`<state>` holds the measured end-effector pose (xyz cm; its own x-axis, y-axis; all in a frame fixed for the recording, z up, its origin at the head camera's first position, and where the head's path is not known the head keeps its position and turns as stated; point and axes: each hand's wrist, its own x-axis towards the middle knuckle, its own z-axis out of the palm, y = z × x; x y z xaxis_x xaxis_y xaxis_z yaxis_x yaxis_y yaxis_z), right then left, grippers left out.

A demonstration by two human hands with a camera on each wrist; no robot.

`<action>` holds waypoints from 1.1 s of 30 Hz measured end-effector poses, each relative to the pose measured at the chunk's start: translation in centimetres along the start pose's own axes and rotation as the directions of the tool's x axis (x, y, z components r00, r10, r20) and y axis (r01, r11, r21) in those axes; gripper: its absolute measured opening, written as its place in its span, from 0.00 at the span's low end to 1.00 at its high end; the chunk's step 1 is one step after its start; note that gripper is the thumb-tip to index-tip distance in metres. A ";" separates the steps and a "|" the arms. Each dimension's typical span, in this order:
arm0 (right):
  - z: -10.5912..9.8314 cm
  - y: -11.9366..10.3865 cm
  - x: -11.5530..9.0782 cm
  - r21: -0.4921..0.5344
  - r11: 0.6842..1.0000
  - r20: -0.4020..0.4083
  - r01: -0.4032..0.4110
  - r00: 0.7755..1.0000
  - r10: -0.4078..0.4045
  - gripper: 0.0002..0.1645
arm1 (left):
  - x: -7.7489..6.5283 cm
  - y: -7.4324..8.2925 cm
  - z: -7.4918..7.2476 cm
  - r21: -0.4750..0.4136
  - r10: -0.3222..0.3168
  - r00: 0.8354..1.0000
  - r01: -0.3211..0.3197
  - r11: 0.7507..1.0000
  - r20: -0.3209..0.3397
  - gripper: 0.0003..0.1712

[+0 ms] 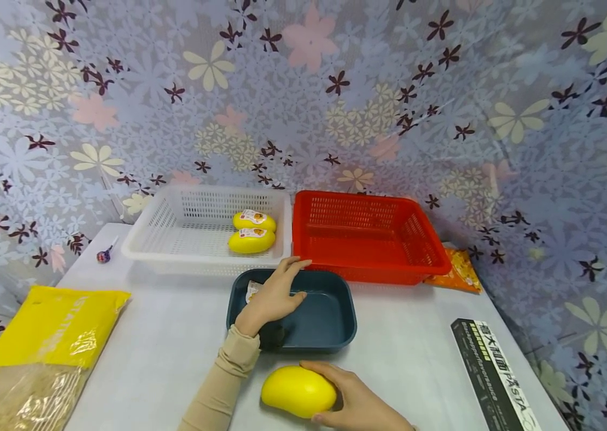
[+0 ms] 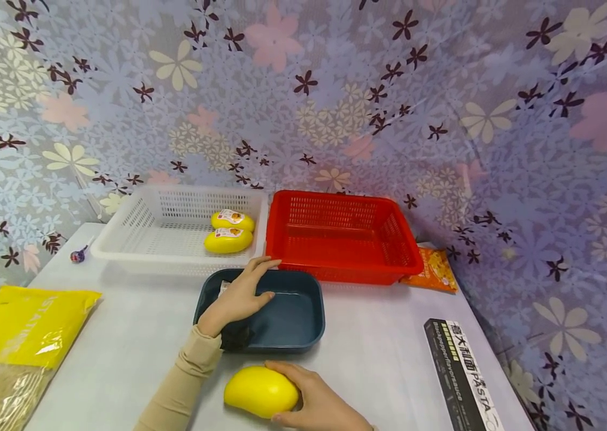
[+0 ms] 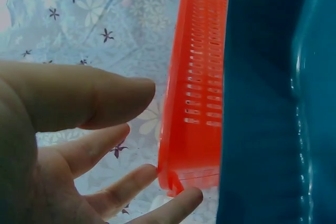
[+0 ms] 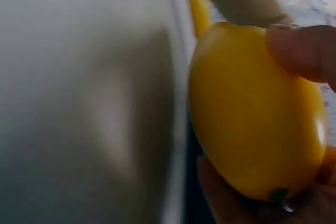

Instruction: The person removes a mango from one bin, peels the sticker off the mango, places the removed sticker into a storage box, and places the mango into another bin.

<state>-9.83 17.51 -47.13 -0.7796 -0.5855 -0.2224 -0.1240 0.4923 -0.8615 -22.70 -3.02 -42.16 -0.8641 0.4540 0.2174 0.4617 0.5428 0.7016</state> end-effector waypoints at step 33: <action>-13.4 1.0 -0.9 -0.062 0.985 -0.532 0.160 0.830 -0.168 0.41 | 5.9 -0.2 3.4 -0.110 -0.182 0.976 0.170 0.979 -0.119 0.51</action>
<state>-17.50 27.19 -41.68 -0.9528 -0.2256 0.2030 -0.2845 0.4315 -0.8561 -27.22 1.92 -43.31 -0.9514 0.2603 0.1648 0.2836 0.5311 0.7985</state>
